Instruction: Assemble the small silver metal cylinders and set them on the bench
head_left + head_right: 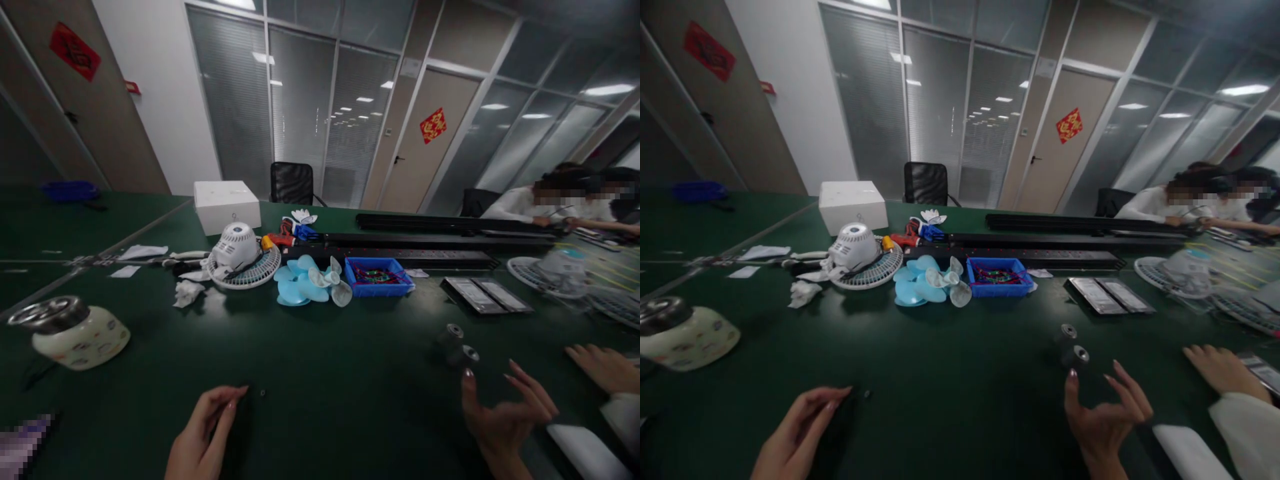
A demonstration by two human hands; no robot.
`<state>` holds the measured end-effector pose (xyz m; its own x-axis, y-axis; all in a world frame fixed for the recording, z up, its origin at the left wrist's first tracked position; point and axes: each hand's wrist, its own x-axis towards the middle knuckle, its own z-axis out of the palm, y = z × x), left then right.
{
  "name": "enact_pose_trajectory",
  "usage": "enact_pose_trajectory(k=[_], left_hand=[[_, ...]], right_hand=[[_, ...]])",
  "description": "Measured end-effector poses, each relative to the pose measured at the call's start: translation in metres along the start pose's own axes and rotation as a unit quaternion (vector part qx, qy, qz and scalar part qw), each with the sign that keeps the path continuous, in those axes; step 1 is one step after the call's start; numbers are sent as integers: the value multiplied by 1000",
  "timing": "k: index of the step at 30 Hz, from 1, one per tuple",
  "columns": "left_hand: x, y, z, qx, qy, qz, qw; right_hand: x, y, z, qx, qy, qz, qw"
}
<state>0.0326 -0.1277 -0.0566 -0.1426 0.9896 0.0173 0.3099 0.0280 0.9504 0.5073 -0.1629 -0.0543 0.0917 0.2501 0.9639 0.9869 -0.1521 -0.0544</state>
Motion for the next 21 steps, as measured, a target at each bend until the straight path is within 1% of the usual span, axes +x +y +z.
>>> enact_pose_trajectory(k=[2,3,4,5,6,7,8,9,10,11,12,13,15,18,21], left_hand=[[1,-1,0,6,-2,17,1000],[2,-1,0,3,5,25,1000],[2,0,1,0,11,32,999],[2,1,3,-1,15,38,999],[2,2,4,-2,17,44,999],[1,3,5,-3,17,49,999],[1,3,5,-7,15,52,999],[1,3,5,-10,14,55,998],[1,3,5,-13,12,56,998],[1,2,5,-16,10,57,998],[2,1,4,-17,8,57,998],[2,1,4,-17,5,57,998],[2,1,2,-16,-1,57,998],[1,3,2,-12,-5,55,998],[0,6,2,-7,-10,49,999]], right_hand=[[1,-10,-2,36,13,-34,999],[3,-21,-3,69,-5,-49,996],[5,-37,-5,114,-49,-65,990],[8,-56,-8,167,-117,-76,976],[11,-80,-10,226,-209,-90,947],[15,-105,-11,289,-320,-110,895],[18,-132,-11,337,-416,-103,838],[20,-158,-9,373,-486,-87,785],[22,-183,-5,397,-535,-79,742],[23,-206,0,407,-564,-77,714],[24,-225,5,410,-580,-81,700],[23,-242,11,408,-587,-86,695],[20,-264,21,395,-586,-90,702],[14,-281,29,379,-583,-82,714],[9,-292,31,379,-588,-78,710]])
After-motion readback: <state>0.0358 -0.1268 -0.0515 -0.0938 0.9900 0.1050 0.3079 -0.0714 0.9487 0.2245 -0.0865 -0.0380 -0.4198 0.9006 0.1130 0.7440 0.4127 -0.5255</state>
